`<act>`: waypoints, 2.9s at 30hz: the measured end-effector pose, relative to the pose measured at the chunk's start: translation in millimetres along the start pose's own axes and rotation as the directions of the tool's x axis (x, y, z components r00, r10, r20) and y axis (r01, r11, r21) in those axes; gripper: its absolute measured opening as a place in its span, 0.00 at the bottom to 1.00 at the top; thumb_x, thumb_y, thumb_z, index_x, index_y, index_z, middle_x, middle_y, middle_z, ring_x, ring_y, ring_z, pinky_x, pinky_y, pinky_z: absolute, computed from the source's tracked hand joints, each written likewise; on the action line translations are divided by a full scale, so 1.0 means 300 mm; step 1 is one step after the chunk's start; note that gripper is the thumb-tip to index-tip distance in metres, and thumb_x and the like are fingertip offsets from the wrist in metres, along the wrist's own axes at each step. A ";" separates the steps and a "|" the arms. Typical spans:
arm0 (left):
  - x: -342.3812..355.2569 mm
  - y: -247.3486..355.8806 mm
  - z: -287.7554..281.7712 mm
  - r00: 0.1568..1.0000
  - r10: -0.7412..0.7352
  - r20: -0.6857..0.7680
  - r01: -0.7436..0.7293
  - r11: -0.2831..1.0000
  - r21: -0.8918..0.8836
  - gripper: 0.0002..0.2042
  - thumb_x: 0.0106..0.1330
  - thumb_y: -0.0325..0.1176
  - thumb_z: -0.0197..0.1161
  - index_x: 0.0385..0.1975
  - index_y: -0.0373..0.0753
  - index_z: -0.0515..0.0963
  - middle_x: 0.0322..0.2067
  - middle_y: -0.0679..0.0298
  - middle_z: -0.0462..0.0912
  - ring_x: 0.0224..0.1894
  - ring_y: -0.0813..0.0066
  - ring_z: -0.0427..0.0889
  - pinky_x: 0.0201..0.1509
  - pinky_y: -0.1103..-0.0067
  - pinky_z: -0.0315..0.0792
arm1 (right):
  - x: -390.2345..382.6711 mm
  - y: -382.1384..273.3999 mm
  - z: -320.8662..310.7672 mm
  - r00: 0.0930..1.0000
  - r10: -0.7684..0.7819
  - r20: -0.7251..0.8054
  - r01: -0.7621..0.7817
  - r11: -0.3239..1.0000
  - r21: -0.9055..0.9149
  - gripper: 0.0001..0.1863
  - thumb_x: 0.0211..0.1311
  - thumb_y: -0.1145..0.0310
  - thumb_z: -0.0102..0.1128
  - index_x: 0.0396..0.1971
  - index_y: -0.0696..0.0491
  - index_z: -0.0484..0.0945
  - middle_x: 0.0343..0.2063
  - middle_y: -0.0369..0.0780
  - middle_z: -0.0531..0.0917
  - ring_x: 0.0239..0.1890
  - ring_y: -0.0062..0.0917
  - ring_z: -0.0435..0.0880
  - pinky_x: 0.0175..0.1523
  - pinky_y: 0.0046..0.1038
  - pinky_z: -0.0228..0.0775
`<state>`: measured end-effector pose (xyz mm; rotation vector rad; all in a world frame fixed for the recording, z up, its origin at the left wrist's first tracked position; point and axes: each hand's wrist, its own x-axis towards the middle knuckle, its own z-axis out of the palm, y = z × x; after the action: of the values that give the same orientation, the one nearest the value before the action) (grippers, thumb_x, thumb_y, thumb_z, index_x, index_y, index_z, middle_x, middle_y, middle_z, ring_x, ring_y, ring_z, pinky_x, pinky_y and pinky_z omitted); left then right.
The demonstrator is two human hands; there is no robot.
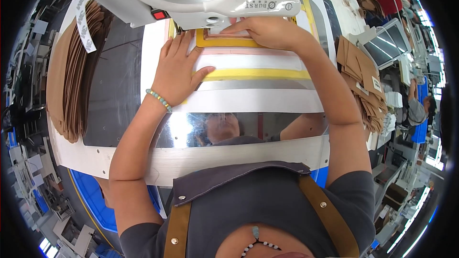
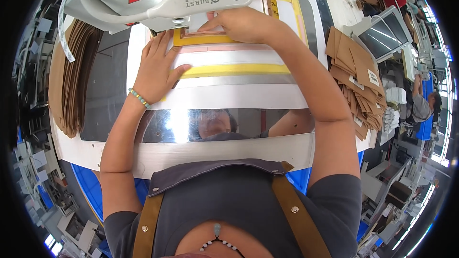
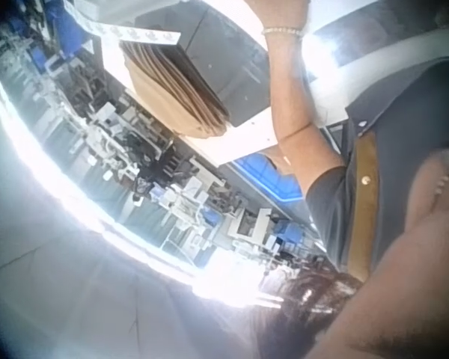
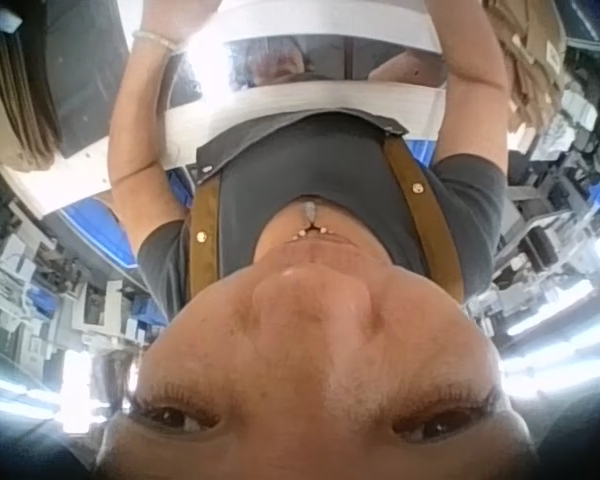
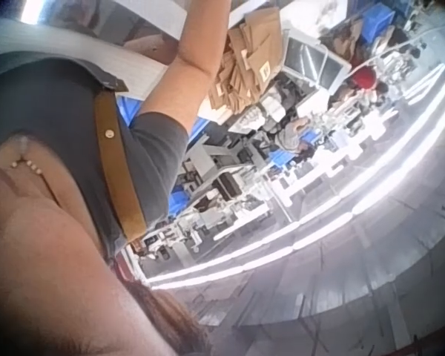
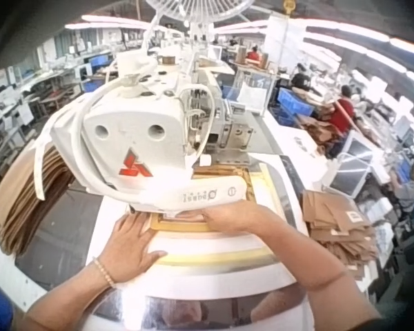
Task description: The recorder uses an industrial sewing machine to sew patterns onto leather panels.
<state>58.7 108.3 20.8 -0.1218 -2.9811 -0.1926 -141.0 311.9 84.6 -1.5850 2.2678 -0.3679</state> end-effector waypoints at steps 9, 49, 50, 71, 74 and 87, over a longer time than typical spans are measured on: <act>-0.023 -0.019 -0.015 0.999 -0.021 -0.048 0.019 0.999 -0.031 0.33 0.74 0.55 0.60 0.68 0.33 0.76 0.76 0.39 0.63 0.80 0.43 0.57 0.82 0.54 0.50 | 0.005 -0.027 0.040 0.981 -0.017 -0.192 0.032 0.997 0.075 0.24 0.71 0.78 0.52 0.59 0.42 0.88 0.57 0.44 0.86 0.50 0.41 0.85 0.61 0.38 0.75; -0.443 -0.461 -0.234 0.900 -0.210 -0.383 0.205 0.977 -0.056 0.06 0.66 0.23 0.68 0.41 0.34 0.87 0.38 0.56 0.85 0.38 0.58 0.86 0.44 0.66 0.80 | -0.171 -0.158 0.095 0.791 -0.339 -0.509 0.313 0.939 -0.140 0.17 0.55 0.84 0.65 0.44 0.55 0.86 0.53 0.42 0.86 0.52 0.38 0.85 0.53 0.35 0.79; -0.454 -0.406 -0.206 0.911 -0.143 -0.388 0.136 0.990 -0.044 0.07 0.65 0.22 0.68 0.42 0.35 0.87 0.38 0.58 0.85 0.38 0.59 0.85 0.43 0.67 0.80 | -0.154 -0.191 0.105 0.792 -0.427 -0.437 0.373 0.904 -0.207 0.17 0.53 0.82 0.68 0.45 0.55 0.86 0.53 0.41 0.86 0.52 0.37 0.85 0.54 0.34 0.79; -0.787 -0.364 -0.218 0.921 -0.184 -0.345 0.288 0.915 0.282 0.11 0.62 0.19 0.66 0.44 0.33 0.85 0.40 0.60 0.85 0.42 0.60 0.84 0.45 0.69 0.80 | 0.067 -0.296 0.298 0.719 -0.600 -0.350 0.272 0.706 -0.654 0.06 0.51 0.69 0.65 0.30 0.49 0.80 0.30 0.33 0.78 0.40 0.25 0.80 0.41 0.26 0.72; -0.734 -0.391 -0.204 0.926 -0.155 -0.345 0.259 0.924 0.280 0.11 0.62 0.19 0.66 0.44 0.32 0.85 0.41 0.60 0.85 0.42 0.60 0.84 0.46 0.69 0.81 | 0.007 -0.276 0.264 0.707 -0.600 -0.375 0.259 0.713 -0.651 0.06 0.51 0.69 0.65 0.30 0.50 0.79 0.32 0.33 0.79 0.40 0.25 0.80 0.42 0.26 0.72; -0.065 -0.203 -0.106 0.874 0.397 -0.280 -0.365 0.917 0.161 0.18 0.58 0.22 0.65 0.50 0.34 0.83 0.42 0.60 0.82 0.43 0.62 0.83 0.46 0.68 0.80 | -0.525 0.128 0.106 0.850 -0.258 -0.460 -0.141 0.730 -0.669 0.09 0.53 0.74 0.66 0.35 0.52 0.83 0.34 0.34 0.82 0.43 0.26 0.82 0.43 0.27 0.75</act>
<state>77.1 42.5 41.5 -0.6046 -2.5814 -0.0058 -110.6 472.7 61.3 -2.1177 3.0229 0.0752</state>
